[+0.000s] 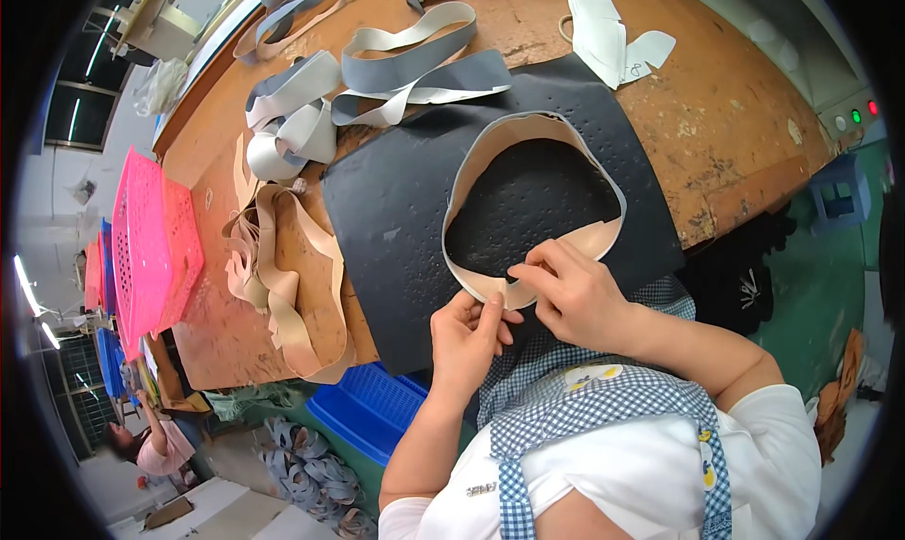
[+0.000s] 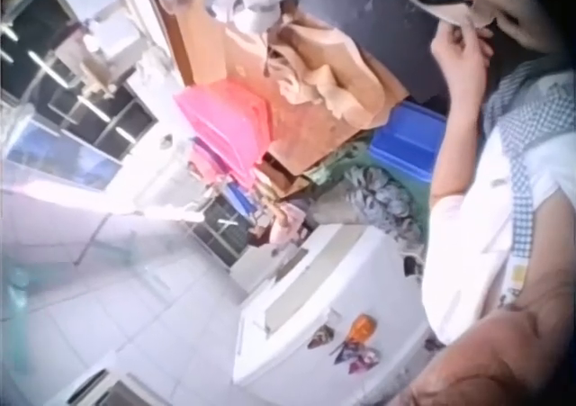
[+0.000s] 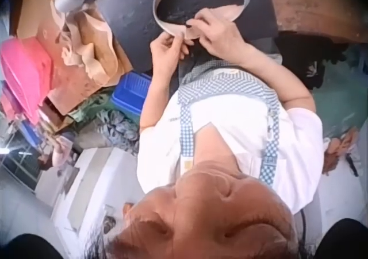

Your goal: Assemble shoe upper components by fitting and aligning linings and padding materials.

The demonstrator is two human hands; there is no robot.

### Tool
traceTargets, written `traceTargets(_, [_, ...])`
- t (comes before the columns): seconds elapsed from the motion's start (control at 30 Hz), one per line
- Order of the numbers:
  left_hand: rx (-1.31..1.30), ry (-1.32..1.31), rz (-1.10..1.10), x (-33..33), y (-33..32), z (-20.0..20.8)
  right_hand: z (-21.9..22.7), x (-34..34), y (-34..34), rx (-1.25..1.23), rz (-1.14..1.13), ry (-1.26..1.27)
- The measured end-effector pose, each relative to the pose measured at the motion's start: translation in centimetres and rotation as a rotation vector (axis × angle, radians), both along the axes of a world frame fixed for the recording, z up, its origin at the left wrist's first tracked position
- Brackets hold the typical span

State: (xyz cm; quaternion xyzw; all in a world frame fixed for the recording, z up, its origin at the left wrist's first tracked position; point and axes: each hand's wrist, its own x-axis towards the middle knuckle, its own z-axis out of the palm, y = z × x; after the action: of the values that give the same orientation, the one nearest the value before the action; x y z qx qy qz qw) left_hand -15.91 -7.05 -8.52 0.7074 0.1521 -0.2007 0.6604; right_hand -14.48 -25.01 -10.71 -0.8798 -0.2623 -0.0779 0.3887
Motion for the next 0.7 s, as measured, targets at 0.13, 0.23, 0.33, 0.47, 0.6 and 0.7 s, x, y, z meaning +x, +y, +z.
traceTargets(0.13, [-0.063, 0.006, -0.02, -0.2, 0.6, -0.5, 0.5, 0.8, 0.1, 0.063, 0.018, 0.063])
traceTargets(0.23, [-0.057, 0.022, 0.02, -0.4, 0.5, -0.6, 0.5, 0.8, 0.2, 0.059, 0.027, 0.054])
traceTargets(0.33, [-0.04, -0.013, -0.001, -0.3, 0.5, -0.6, 0.4, 1.1, 0.1, 0.054, 0.031, 0.054])
traceTargets(0.47, [0.388, -0.137, -0.033, -0.4, 0.5, -1.1, 0.1, 1.0, -0.5, 0.163, 0.032, 0.088])
traceTargets(0.6, [1.085, -0.616, -0.132, -1.0, -0.4, -0.5, -0.2, -0.3, -1.6, 0.523, -0.14, 0.406])
traceTargets(0.7, [1.238, -1.032, -0.164, -0.4, -1.6, 0.4, -0.8, -0.9, -1.9, 0.396, -0.078, 0.152])
